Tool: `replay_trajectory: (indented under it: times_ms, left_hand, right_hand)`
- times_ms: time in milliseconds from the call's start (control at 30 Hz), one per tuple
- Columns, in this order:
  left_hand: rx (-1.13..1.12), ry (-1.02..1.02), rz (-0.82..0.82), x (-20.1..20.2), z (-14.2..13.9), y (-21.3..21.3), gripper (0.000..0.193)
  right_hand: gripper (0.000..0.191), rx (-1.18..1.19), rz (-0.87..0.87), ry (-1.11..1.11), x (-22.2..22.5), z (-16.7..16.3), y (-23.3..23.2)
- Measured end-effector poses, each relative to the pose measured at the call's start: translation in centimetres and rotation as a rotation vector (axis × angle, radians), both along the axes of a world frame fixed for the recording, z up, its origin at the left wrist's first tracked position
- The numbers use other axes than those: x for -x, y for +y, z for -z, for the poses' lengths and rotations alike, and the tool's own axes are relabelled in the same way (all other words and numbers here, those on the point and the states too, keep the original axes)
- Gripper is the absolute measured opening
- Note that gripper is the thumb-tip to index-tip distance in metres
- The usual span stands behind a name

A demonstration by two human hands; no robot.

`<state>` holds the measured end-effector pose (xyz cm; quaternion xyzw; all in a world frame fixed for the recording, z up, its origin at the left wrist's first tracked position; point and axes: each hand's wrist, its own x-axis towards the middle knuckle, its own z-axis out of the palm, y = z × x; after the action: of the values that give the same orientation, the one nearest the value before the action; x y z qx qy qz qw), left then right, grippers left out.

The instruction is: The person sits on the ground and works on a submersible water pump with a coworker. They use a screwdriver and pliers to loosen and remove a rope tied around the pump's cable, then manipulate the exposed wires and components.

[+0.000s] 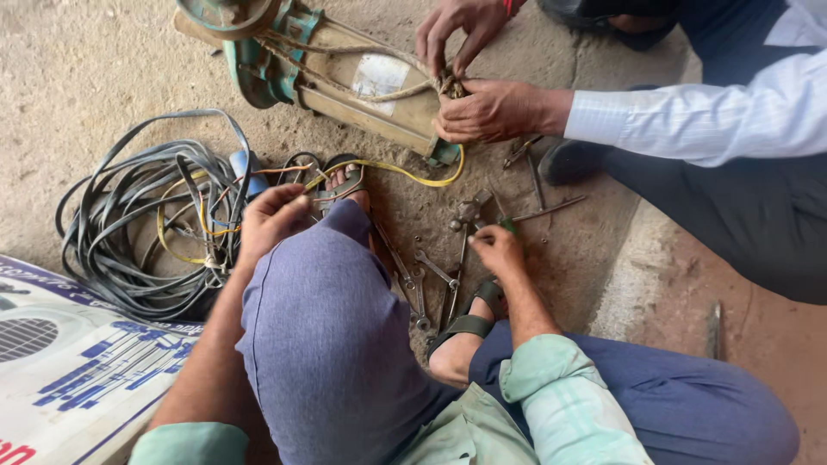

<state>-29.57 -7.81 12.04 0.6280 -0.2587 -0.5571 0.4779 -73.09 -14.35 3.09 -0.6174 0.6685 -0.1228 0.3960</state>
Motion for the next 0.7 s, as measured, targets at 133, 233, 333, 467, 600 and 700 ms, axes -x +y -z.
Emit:
replay_trajectory:
  times_ms: [133,233,333,467,600,700]
  left_hand:
    - [0.069,-0.152,0.050,-0.5,-2.1,-4.5,0.031]
    - [0.093,-0.123,0.091,2.2,-3.5,-7.9,0.033]
    - [0.083,-0.160,0.252,5.9,-4.2,-8.9,0.036]
    - [-0.035,-0.096,0.526,8.2,-4.7,-7.0,0.042]
    - [-0.060,-0.123,0.515,7.3,-5.6,-5.9,0.047]
    - [0.015,-0.211,0.476,6.0,-6.5,-6.3,0.046]
  right_hand:
    - [0.030,-0.069,-0.026,-0.008,0.2,-1.1,0.7]
    - [0.030,-0.123,0.061,0.015,0.6,-1.7,1.1]
    - [0.030,-0.138,0.121,0.013,1.0,-2.1,1.3]
    - [0.029,-0.039,0.123,0.009,1.0,-2.6,1.3]
    - [0.026,-0.020,0.239,-0.101,-0.3,-4.4,1.1]
    - [0.030,-0.099,0.342,-0.332,-2.0,-6.5,0.1]
